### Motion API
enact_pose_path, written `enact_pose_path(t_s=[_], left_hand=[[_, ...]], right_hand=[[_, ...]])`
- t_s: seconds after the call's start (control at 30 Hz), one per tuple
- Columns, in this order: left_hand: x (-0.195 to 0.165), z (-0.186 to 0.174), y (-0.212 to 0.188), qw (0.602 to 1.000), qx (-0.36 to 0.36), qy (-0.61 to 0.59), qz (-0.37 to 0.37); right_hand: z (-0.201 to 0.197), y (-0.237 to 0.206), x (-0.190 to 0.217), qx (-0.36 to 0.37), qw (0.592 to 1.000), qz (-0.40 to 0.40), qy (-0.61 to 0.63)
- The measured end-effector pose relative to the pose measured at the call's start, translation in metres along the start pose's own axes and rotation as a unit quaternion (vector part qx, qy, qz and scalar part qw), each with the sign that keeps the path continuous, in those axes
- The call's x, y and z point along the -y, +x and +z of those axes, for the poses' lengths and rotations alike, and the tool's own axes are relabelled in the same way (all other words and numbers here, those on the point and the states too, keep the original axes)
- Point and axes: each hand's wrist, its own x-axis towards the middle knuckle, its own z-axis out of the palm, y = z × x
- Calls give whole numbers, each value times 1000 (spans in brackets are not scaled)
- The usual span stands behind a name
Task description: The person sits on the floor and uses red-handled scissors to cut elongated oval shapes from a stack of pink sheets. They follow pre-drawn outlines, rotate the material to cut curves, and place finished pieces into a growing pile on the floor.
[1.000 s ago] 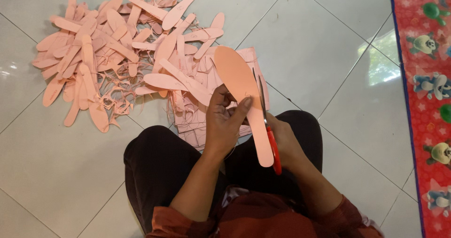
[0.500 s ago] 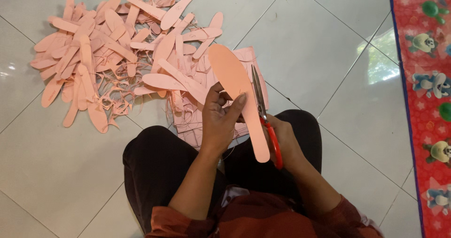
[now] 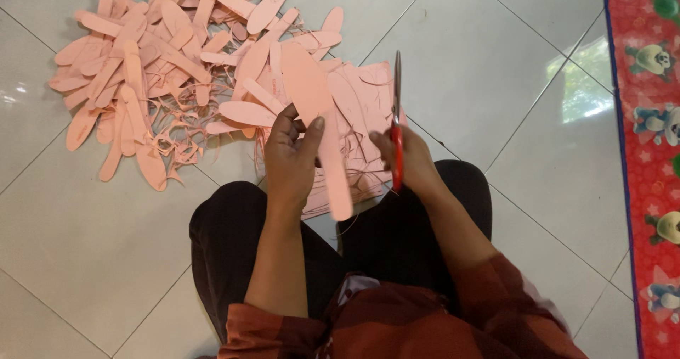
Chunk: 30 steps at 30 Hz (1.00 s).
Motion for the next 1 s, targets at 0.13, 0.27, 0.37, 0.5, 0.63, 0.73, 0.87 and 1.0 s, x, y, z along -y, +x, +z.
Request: enact_pose_path(t_s=[0.13,0.27,0.37,0.5,0.63,0.73,0.87,1.0], left_hand=[[9,-12,5,1000,-4,12,22],[18,-20,8,999,-17,10,36],[24,-24,14,998,-46,30,28],[41,-9,21,993,-59,83,-66],[62,18,14,984,15,117,-134],[70,27,16,987,27,106,-121],[68,19,28,987,-77,53,-130],[65,0,36,985,-152,82,16]], right_hand=[[15,49,10,-84,990,-65,-98],[33,67,0,-214,948,-169,-163],[37,69,-7,-237,930,-215,-179],[39,67,-2,-274,908,-234,-214],[28,63,6,-239,949,-138,-154],[31,59,7,-211,961,-108,-140],[47,56,1,-239,909,-224,-258],[52,60,-1,-218,906,-174,-320]])
